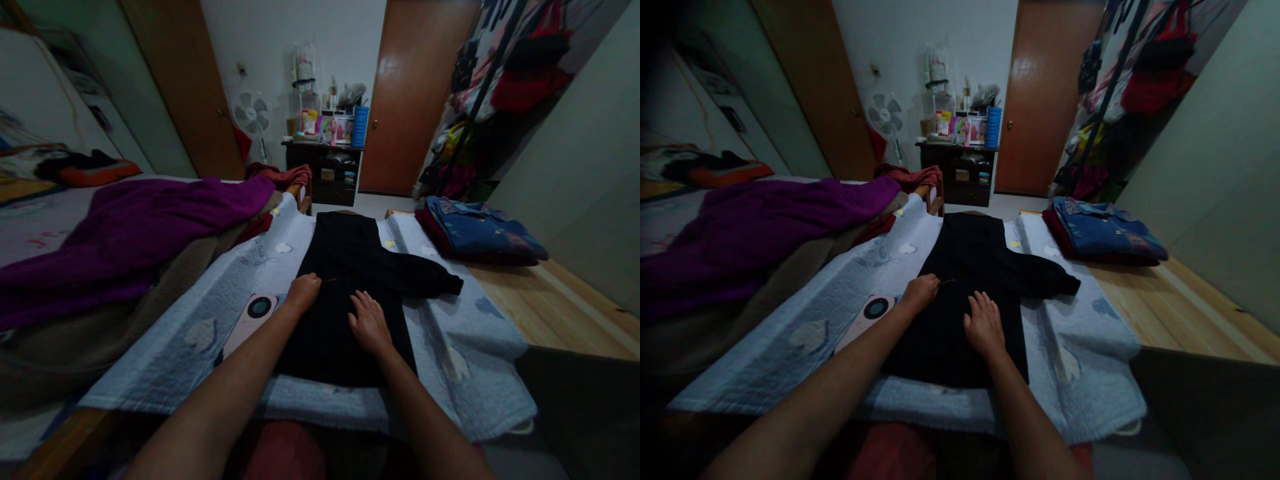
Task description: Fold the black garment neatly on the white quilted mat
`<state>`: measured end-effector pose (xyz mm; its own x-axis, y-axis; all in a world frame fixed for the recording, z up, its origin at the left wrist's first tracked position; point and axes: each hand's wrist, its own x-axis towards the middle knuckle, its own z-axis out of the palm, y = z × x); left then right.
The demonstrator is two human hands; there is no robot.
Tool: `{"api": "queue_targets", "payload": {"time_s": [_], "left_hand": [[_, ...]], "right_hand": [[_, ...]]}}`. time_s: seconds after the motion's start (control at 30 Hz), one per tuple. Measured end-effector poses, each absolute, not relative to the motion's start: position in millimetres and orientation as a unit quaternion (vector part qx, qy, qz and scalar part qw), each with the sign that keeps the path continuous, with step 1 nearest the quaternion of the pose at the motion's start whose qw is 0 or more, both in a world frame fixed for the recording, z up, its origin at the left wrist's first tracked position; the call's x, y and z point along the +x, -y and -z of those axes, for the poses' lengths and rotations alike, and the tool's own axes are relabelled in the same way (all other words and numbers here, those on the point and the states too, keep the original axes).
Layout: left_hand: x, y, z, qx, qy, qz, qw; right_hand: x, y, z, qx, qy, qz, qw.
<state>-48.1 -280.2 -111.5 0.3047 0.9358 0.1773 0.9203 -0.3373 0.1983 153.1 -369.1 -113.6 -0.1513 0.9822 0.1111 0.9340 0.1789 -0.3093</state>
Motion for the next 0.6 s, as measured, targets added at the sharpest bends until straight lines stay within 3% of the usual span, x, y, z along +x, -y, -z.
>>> {"api": "queue_targets", "payload": {"time_s": [0.23, 0.6], "left_hand": [[-49.9, 284.4, 117.8, 0.797, -0.587, -0.143, 0.011], [-56.1, 279.0, 122.7, 0.758, -0.598, -0.257, 0.048]], "right_hand": [[154.0, 368.4, 113.6, -0.634, 0.755, -0.085, 0.142], [154.5, 367.9, 113.9, -0.634, 0.754, -0.092, 0.144]]}}
